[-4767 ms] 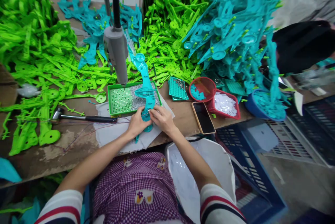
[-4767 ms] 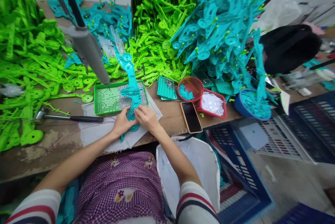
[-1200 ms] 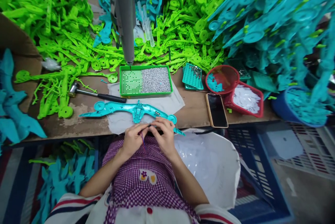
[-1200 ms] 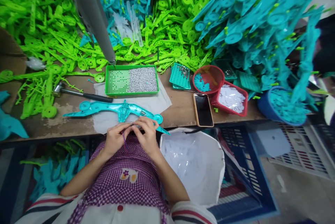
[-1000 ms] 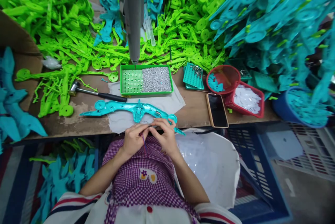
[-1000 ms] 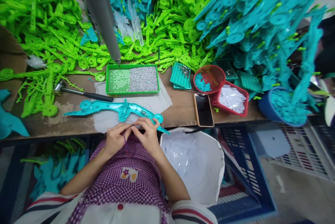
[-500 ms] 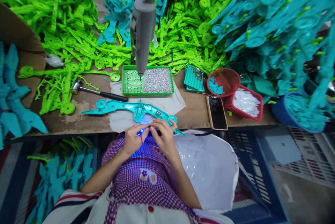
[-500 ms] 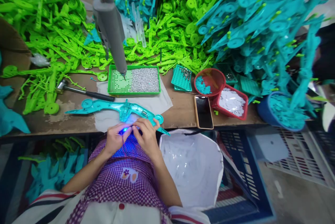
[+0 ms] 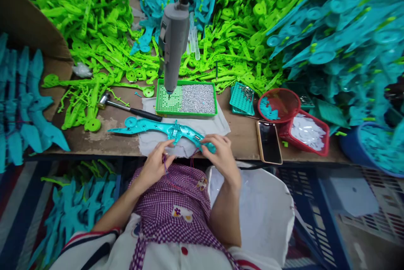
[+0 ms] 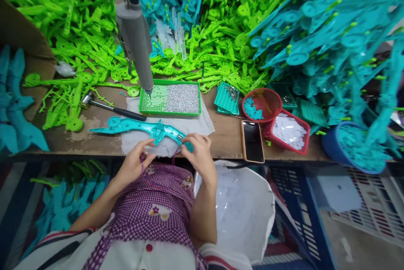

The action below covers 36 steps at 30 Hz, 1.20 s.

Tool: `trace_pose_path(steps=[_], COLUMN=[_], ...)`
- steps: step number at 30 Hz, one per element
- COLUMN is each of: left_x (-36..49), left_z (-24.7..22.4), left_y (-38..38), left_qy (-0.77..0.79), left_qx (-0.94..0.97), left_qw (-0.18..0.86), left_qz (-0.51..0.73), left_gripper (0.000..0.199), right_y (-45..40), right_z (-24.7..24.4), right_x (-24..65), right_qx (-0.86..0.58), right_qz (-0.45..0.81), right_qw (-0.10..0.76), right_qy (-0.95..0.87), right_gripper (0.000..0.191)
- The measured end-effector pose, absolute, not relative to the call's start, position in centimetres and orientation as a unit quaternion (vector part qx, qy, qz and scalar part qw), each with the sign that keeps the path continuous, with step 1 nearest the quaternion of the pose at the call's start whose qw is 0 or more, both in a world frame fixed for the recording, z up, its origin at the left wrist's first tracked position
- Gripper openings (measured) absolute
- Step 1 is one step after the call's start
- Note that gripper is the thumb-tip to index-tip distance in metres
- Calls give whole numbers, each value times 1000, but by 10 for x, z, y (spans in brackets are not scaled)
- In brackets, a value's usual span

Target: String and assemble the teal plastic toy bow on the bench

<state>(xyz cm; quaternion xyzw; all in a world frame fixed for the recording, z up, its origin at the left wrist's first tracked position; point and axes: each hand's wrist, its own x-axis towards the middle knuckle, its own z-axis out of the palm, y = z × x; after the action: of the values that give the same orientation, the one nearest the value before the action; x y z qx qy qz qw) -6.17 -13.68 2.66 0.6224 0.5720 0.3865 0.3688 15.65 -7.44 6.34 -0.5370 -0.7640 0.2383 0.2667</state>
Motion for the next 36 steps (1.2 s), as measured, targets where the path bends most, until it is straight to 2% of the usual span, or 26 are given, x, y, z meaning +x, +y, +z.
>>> trace_pose_path(steps=[2,4,7,9,12,18,21,23,27,33,36], left_x=[-69,-71,-67,-67,-73,-88,-97,-107,-133,-158,-163], left_z=[29,29,28,27,26,33,41,47,52,45,42], left_y=[-143,-146,-145,-144,-146,-143,-137,-135,-135,-155,-188], left_qy=[589,584,554,531,483,452,460,502,616,698,721], left_qx=[617,627,652,673,715,748,746,727,622,460,469], left_qw=[362,338,285,258,254,296,274,241,222,265,345], left_qz=[376,390,432,445,438,387,396,402,429,480,376], left_gripper=[42,48,61,68,70,45,41,37,30,36,36], right_y=[-83,-96,-112,-118,-117,-109,-108,-108,-111,-114,-135], right_z=[64,65,63,59,50,40,44,48,50,29,21], right_x=[155,137,96,77,69,81,92,110,173,252,258], right_qx=[-570,-554,-473,-461,-468,-517,-532,-572,-676,-786,-802], right_qz=[230,275,386,408,422,474,480,436,255,76,46], right_qw=[326,356,305,299,310,394,432,476,551,531,498], right_qy=[-718,-701,-731,-729,-712,-594,-547,-506,-418,-308,-325], right_gripper=[20,23,21,14,15,18,19,18,14,13,26])
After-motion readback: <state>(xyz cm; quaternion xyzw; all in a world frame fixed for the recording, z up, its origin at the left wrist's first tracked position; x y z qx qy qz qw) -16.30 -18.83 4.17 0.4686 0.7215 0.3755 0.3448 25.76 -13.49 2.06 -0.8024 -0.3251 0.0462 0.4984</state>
